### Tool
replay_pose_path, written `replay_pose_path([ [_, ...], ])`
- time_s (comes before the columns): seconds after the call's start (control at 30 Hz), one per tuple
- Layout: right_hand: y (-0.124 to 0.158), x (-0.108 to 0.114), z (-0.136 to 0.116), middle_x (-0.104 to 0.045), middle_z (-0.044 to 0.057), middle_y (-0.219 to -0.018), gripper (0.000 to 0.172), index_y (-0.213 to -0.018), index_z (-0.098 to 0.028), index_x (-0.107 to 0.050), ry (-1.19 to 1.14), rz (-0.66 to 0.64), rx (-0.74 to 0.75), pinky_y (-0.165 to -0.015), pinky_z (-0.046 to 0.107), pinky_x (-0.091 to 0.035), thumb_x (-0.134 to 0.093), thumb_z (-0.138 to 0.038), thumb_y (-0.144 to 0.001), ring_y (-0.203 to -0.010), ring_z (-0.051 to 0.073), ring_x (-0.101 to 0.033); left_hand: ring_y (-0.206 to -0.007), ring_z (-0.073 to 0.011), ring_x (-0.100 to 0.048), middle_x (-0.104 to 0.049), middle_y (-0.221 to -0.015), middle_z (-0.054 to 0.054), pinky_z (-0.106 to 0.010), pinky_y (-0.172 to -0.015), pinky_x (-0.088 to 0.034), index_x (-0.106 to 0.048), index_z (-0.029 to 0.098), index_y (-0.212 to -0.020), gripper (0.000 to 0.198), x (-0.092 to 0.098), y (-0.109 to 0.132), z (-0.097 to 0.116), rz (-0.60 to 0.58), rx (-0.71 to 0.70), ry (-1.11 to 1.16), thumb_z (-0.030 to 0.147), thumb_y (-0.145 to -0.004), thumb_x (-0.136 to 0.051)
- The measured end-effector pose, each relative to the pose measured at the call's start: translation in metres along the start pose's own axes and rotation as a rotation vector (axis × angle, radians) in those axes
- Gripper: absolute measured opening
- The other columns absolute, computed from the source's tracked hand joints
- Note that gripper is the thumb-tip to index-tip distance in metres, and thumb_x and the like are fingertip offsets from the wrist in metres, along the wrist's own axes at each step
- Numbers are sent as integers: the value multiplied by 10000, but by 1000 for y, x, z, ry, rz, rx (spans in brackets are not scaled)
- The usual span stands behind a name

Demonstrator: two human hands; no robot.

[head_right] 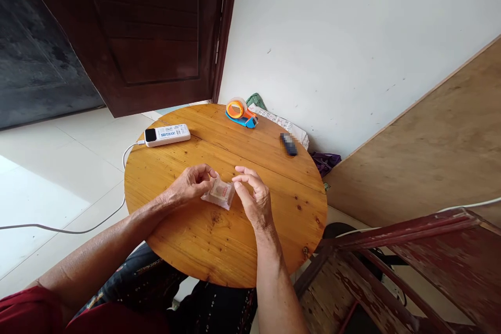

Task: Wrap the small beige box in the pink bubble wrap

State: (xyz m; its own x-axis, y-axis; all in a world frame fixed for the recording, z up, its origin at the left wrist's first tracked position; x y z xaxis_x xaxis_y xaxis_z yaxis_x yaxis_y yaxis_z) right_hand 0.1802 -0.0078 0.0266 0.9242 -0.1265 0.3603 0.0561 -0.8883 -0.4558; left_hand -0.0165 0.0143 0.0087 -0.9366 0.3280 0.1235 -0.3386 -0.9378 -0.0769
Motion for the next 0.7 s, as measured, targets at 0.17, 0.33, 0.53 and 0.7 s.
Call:
replay_pose_path([
  [0.17,1,4,7,-700,61,-1146,82,-819,-251,-677,-61,14,-71,-990,444,-440,-611,-296,-838,-1158,265,-606,-449,-60,-323,-406,-511,91,-202,-461,-230,-592,144,-828,217,7,-2,4,213,81,88,234,-639,-534],
  [0.33,2,4,-1,-639,71,-1297,114,-901,-253,-681,-9,-201,-73,-1074,449,-392,-640,-248,-794,-1251,256,-561,-444,-61,-333,-429,-487,83,-201,-453,-223,-604,143,-761,165,7,-2,7,241,138,56,218,-632,-534],
  [0.53,3,-2,-8,-573,92,-1396,226,-965,-245,-678,113,-314,-31,-1127,457,-355,-649,-183,-750,-1322,261,-513,-479,-66,-375,-495,-529,60,-195,-475,-269,-610,145,-726,126,6,-3,5,219,154,34,204,-645,-534],
  [0.7,4,-12,-7,-598,90,-1359,125,-886,-244,-689,151,-255,25,-1104,450,-381,-634,-199,-784,-1309,267,-520,-493,-80,-445,-542,-561,47,-196,-480,-329,-596,152,-735,127,0,-1,1,80,146,9,219,-660,-519],
])
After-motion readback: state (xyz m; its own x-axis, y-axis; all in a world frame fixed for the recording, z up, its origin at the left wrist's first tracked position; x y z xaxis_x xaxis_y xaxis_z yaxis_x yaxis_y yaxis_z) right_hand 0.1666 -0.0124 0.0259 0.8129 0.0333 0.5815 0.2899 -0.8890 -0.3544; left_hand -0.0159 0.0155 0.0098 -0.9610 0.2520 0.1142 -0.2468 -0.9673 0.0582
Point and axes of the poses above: each hand's wrist, its own y-axis away from the middle knuckle, its own x-axis out of the back of the hand, z = x × y, the point moved 2 cm from there along -y, towards the middle knuckle
